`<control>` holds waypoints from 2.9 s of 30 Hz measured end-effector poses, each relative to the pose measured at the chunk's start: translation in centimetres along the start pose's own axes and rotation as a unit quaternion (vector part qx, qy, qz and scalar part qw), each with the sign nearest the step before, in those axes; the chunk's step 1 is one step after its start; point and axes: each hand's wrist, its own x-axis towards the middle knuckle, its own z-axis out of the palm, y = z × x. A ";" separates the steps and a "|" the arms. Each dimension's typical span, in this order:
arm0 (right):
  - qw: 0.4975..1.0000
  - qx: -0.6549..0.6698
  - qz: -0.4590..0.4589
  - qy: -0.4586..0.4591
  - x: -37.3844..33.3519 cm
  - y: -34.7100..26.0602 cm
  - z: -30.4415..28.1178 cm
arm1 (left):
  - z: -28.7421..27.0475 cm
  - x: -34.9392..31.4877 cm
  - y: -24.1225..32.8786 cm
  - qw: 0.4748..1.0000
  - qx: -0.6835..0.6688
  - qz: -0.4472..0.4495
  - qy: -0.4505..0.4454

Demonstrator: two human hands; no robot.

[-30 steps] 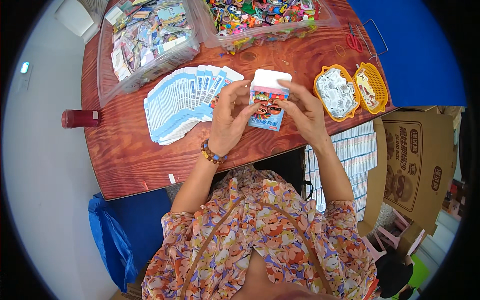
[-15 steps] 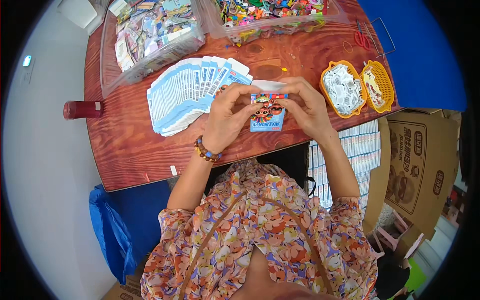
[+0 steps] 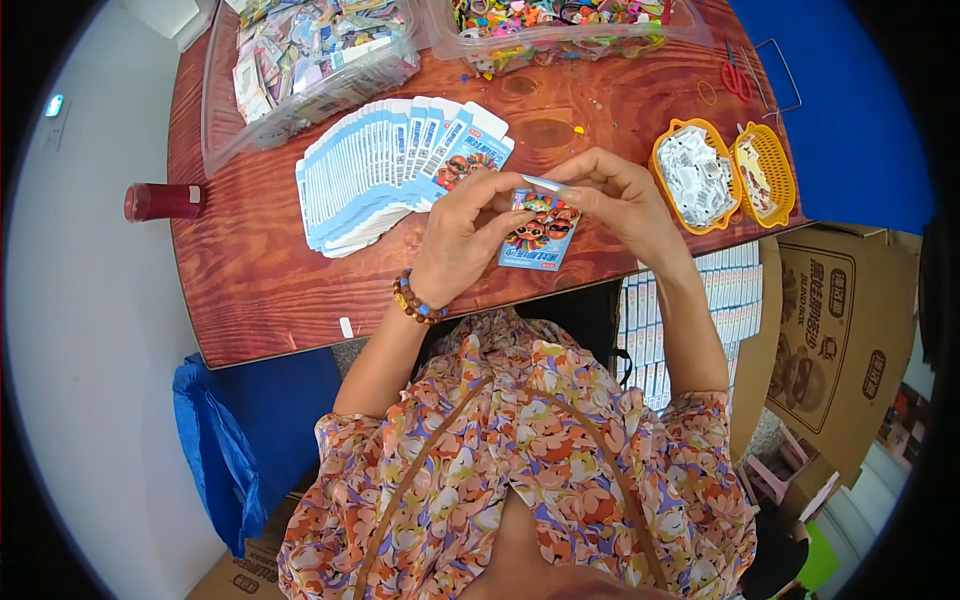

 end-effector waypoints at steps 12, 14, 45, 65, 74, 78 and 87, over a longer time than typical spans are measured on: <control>0.985 -0.166 0.043 0.014 0.1 -0.7 0.0 | -0.1 0.3 0.3 0.999 -0.033 -0.034 -0.017; 0.977 -0.209 0.030 0.019 0.0 -1.0 0.4 | -0.1 0.2 0.3 0.998 -0.032 -0.044 -0.018; 0.935 -0.289 -0.206 0.002 -1.8 2.8 -1.1 | 0.9 -0.1 -0.8 0.996 0.040 0.077 0.000; 0.975 0.149 0.052 0.156 -14.9 10.1 0.3 | 8.5 -2.9 -0.6 0.987 0.086 -0.001 -0.138; 0.722 -0.413 0.382 0.402 -36.2 12.9 -15.2 | 9.8 -2.9 -0.2 0.968 0.015 -0.107 -0.227; 0.556 -0.492 0.537 0.399 -40.5 18.4 -14.9 | 9.1 -2.0 0.5 0.972 0.055 -0.081 -0.215; 0.702 -0.492 0.375 0.354 -39.7 31.4 -16.0 | 4.2 -1.9 1.3 0.979 0.113 -0.091 -0.143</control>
